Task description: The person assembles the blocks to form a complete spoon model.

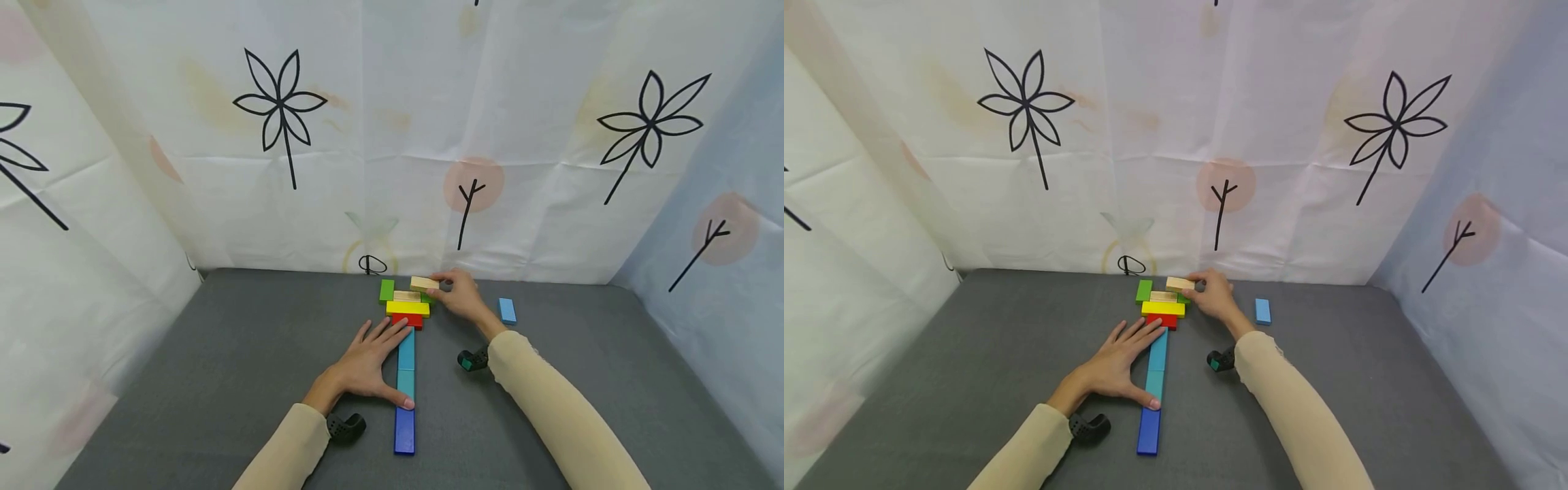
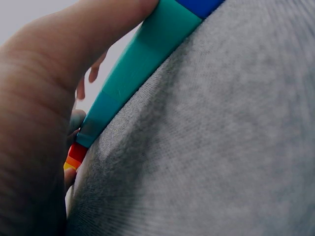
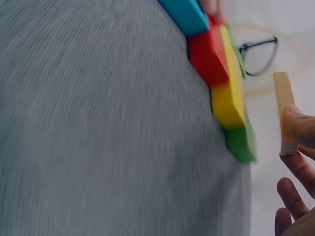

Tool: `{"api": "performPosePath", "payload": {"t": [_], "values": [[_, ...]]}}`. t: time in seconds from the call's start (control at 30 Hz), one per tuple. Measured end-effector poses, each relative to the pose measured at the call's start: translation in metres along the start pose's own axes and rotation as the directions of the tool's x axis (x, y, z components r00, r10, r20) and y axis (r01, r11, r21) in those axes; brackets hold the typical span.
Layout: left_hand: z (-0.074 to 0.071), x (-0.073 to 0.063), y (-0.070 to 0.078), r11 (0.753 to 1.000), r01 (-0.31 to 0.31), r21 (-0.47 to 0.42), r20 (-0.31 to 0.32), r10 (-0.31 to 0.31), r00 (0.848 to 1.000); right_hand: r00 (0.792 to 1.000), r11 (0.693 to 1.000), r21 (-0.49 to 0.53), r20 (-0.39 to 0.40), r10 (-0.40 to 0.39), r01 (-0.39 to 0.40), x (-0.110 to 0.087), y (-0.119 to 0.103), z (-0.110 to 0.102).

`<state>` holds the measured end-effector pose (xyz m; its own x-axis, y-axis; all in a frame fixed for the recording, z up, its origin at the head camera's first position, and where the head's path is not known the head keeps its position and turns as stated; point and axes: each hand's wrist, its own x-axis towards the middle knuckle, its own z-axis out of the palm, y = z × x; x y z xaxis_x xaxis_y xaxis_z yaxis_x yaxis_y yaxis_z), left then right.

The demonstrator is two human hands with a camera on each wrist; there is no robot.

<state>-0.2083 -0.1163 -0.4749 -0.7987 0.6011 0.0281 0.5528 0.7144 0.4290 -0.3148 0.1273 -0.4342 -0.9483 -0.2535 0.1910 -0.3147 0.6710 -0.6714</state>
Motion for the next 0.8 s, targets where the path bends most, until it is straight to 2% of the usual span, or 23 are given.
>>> {"api": "performPosePath", "payload": {"t": [0.1, 0.3, 0.53, 0.8], "values": [[0.0, 0.0, 0.001, 1.0, -0.002, -0.001, -0.002, 0.002, 1.0, 1.0, 1.0, -0.03, 0.012, -0.007, 0.008, 0.007, -0.009, 0.011], [0.0, 0.0, 0.0, 1.0, 0.005, 0.008, 0.004, -0.005, 1.0, 0.999, 0.999, -0.042, 0.02, 0.031, -0.03, 0.019, -0.017, 0.024], [0.0, 0.001, 0.0, 1.0, 0.006, 0.017, 0.004, -0.006, 1.0, 0.995, 0.994, -0.061, 0.037, 0.09, -0.087, 0.026, -0.018, 0.03], [0.0, 0.0, 0.001, 1.0, 0.009, 0.015, 0.005, -0.009, 1.0, 0.994, 0.992, -0.083, 0.044, 0.103, -0.099, 0.03, -0.017, 0.033]]}}
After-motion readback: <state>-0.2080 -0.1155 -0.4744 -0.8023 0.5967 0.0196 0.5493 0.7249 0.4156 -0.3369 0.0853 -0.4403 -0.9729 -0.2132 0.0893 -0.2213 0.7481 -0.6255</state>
